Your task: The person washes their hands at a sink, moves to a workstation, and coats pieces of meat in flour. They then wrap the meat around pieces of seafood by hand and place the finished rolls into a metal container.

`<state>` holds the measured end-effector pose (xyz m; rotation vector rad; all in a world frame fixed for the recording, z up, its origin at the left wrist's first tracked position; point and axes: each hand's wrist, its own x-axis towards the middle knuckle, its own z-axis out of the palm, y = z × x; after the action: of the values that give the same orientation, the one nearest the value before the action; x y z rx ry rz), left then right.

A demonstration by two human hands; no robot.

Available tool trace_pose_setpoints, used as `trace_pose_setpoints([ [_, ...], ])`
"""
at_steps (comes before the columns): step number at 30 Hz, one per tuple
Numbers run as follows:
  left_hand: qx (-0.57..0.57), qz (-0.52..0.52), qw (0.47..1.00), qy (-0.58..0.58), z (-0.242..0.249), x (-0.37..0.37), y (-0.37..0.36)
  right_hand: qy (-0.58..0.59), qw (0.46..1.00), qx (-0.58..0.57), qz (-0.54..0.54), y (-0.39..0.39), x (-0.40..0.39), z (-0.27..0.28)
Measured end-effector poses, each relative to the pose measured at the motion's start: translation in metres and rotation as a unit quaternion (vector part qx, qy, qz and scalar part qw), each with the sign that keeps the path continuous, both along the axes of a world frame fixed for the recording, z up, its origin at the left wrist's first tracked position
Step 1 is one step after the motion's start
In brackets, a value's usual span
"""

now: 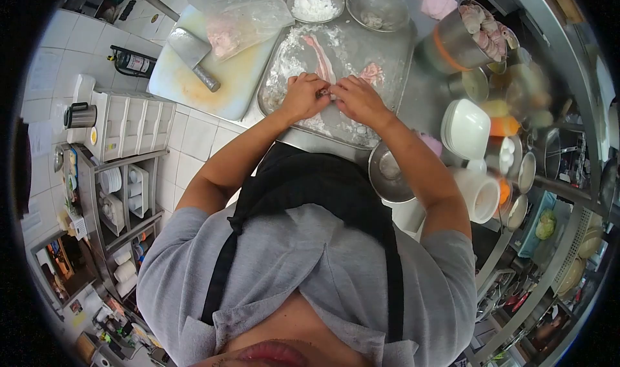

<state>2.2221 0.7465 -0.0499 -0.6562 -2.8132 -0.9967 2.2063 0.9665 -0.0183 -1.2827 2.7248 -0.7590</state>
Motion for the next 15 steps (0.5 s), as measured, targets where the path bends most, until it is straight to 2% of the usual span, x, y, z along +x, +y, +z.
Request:
trace_pose_setpoints([
  [3,-0.027,0.018,0.999,-0.041,0.004,-0.001,0.000,-0.037,0.999,-0.029,-0.007,-0.002,-0.012,-0.010],
  [5,-0.028,0.032,0.997,-0.063,0.004,-0.001,-0.001,-0.136,0.989,-0.039,-0.030,-0.002,-0.021,-0.006],
  [9,-0.022,0.046,0.998,-0.035,0.014,0.009,-0.001,-0.176,0.983,-0.034,-0.049,-0.002,-0.037,-0.012],
  [11,0.039,0.029,0.993,0.105,0.017,0.013,0.000,-0.184,0.981,-0.022,-0.051,-0.003,-0.044,-0.010],
  [15,0.009,-0.012,0.989,0.144,0.011,0.011,0.006,-0.259,0.965,-0.014,-0.042,-0.003,-0.061,-0.015],
])
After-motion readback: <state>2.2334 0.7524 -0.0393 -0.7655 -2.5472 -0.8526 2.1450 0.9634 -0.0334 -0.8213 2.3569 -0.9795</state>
